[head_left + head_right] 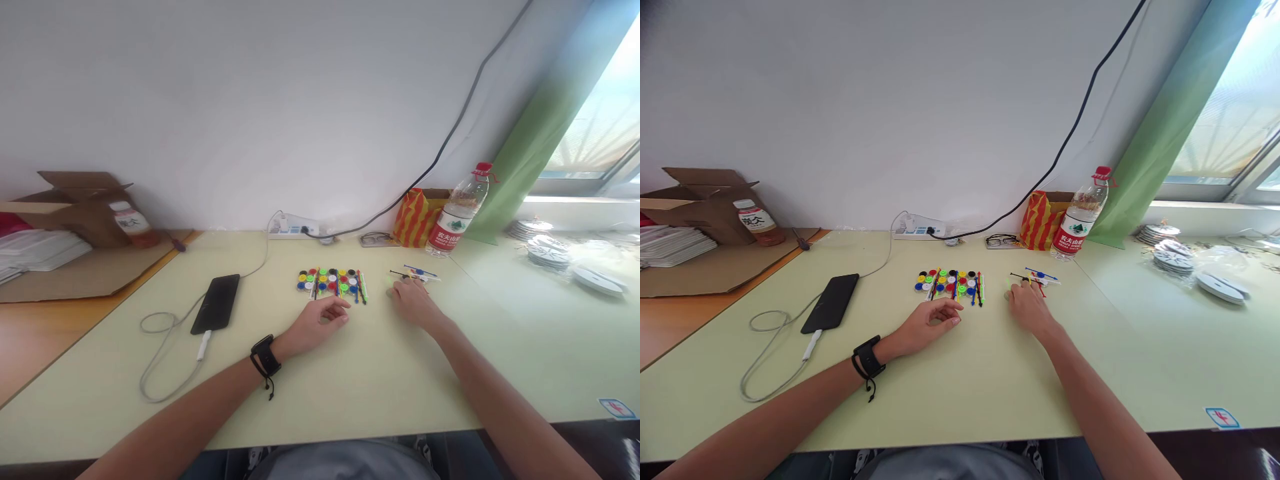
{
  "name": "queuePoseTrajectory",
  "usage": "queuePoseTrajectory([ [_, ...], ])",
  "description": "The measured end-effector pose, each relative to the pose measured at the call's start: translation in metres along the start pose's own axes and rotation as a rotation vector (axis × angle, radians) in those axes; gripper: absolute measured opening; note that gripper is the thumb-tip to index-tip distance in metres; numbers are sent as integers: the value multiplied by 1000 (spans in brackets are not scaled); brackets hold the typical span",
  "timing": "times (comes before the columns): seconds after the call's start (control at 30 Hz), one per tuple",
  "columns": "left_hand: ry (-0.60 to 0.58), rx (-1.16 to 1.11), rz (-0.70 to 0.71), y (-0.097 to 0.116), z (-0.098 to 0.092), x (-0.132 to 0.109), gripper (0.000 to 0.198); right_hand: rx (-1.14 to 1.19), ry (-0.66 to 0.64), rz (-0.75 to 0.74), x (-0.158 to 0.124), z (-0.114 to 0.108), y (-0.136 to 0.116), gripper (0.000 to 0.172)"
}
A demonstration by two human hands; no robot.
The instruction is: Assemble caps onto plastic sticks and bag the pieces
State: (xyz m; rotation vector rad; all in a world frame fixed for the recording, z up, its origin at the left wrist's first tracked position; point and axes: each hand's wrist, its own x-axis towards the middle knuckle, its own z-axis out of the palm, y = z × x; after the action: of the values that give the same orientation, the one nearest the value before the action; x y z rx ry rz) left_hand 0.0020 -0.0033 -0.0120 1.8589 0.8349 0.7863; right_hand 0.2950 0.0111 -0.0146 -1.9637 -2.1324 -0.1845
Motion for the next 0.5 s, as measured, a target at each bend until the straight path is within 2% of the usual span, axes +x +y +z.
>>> queuePoseTrajectory([
  [0.07,-1,9,2,-1,0,0,29,-36,-34,5,3,6,2,28],
  [0.27,4,11,8,-3,-1,0,30,21,7,34,14,11,12,33],
  [0.33,-1,14,6,-4,-1,0,30,76,68,95,15,12,23,46],
  [0.4,-9,22,3,-4,-1,0,30,92,105,184,15,14,35,70],
  [0.5,-19,30,-1,-3,-1,-1,29,87,21,273,11,17,49,91],
])
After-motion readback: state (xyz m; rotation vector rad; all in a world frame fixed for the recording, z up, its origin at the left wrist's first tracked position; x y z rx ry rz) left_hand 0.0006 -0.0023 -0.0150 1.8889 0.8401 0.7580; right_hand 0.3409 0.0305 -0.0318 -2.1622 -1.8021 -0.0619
